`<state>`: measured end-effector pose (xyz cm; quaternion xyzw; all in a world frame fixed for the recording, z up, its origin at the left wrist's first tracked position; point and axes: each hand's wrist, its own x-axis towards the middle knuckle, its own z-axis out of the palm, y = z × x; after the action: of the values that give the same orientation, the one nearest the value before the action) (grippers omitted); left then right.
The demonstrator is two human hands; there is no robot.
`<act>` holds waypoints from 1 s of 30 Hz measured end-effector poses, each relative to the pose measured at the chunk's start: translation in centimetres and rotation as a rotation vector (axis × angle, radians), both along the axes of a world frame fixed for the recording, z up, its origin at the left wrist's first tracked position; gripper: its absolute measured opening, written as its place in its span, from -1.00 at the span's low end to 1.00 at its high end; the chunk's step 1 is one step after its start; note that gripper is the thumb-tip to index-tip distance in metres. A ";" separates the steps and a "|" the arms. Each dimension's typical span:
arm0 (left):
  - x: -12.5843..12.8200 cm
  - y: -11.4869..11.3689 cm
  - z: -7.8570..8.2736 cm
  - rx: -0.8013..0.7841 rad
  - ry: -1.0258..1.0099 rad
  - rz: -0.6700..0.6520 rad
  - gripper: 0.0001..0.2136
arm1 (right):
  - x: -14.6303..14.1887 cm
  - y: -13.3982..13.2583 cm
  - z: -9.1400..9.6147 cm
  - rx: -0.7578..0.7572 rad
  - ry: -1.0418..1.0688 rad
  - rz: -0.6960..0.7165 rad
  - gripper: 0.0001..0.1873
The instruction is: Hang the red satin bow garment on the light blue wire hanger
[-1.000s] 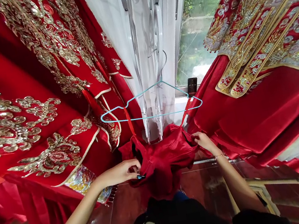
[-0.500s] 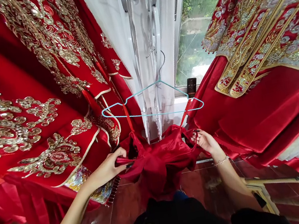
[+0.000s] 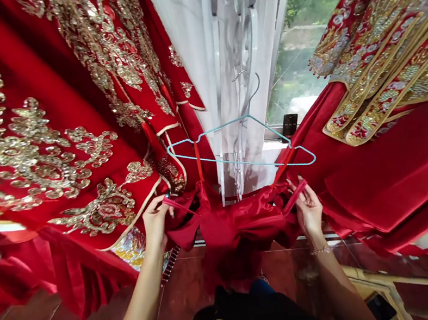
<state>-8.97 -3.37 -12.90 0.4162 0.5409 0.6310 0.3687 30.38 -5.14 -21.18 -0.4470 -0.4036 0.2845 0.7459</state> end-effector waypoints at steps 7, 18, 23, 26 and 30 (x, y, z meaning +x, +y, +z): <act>1.2 2.3 2.3 0.145 -0.157 -0.071 -0.53 | 0.3 0.8 1.9 0.119 -0.192 -0.113 -0.39; 3.0 9.0 6.6 0.323 -0.327 -0.110 -0.35 | 2.4 2.8 3.6 0.221 -0.099 -0.161 -0.51; 2.8 10.8 8.8 0.448 -0.139 -0.155 -0.38 | 2.2 3.5 5.4 0.208 0.082 -0.081 -0.42; 3.4 11.2 10.4 0.457 0.095 -0.259 -0.53 | 1.7 3.4 6.1 0.183 0.107 -0.043 -0.41; 4.2 11.4 11.9 0.427 0.388 -0.434 -0.68 | 1.6 3.0 6.5 0.186 0.107 -0.044 -0.44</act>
<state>-4.76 8.00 -0.96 0.7011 0.3558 0.5461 0.2891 31.97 -2.16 -14.66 -0.3687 -0.3779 0.2526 0.8108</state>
